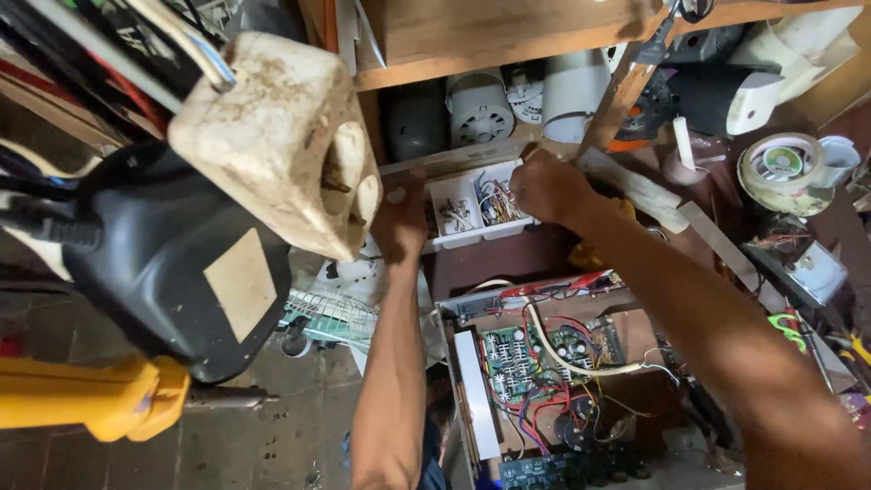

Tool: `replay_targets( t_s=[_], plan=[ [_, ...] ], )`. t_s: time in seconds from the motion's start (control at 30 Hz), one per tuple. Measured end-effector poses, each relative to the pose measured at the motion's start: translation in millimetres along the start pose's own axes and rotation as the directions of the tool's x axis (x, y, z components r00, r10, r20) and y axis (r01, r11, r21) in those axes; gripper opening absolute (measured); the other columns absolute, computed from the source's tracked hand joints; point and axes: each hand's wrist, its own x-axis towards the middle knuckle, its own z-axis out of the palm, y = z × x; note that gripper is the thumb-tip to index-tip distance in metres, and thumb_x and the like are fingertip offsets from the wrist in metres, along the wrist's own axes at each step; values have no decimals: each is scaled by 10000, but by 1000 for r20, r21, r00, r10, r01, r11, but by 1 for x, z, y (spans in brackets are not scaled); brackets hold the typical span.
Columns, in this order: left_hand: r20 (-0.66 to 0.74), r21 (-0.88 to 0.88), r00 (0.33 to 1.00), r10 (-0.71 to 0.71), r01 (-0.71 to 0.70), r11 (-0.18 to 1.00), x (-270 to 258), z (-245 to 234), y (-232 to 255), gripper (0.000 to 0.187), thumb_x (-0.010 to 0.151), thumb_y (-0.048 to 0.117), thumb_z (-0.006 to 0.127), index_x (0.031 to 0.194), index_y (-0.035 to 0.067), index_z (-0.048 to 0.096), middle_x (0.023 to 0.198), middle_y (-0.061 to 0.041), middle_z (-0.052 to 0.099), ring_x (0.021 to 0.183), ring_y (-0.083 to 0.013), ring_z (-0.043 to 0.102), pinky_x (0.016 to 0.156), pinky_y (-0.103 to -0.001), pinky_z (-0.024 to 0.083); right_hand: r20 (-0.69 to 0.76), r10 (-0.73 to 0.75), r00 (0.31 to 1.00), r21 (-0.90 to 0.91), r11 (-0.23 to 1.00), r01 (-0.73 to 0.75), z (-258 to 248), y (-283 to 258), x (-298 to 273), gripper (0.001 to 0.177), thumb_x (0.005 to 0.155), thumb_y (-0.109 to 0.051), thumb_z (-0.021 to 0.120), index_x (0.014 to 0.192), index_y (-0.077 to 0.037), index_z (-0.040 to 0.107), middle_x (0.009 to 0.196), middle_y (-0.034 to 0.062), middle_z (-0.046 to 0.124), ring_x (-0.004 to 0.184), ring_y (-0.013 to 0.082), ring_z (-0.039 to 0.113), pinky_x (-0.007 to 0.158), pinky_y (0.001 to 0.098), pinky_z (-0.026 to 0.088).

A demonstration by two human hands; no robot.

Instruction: The person works on the internal wiring of an open electronic device, using pliers to strip and cut wires. They then retrieve a small green circuit board from a drawer, inspect it, and place it back into the device.

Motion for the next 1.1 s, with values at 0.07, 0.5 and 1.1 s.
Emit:
replay_targets(
  t_s=[0.07, 0.5, 1.1],
  plan=[
    [-37, 33, 997, 62, -60, 998, -6, -7, 5, 630, 867, 569, 724, 1200, 43, 631, 1182, -274, 667, 1157, -426, 632, 964, -498, 518, 90, 78, 993, -56, 996, -73, -25, -27, -1, 180, 862, -203, 671, 955, -82, 767, 819, 166, 676, 764, 326, 718, 686, 418, 587],
    [170, 452, 930, 326, -368, 813, 27, 30, -98, 524, 1008, 417, 567, 1467, 222, 406, 1287, -331, 574, 1200, -464, 604, 915, -569, 552, 267, 258, 929, -238, 951, -196, -11, -37, 17, 325, 794, -268, 695, 1018, -34, 720, 1020, 179, 665, 914, 387, 712, 753, 559, 571],
    [258, 490, 933, 249, -349, 799, 20, -5, -48, 564, 1064, 379, 456, 1530, 116, 279, 1216, -379, 591, 1128, -493, 633, 841, -599, 552, 62, 245, 967, -131, 963, -236, -18, -48, 5, 373, 852, -313, 659, 1027, 0, 557, 870, 152, 689, 909, 368, 726, 811, 567, 545]
  ],
)
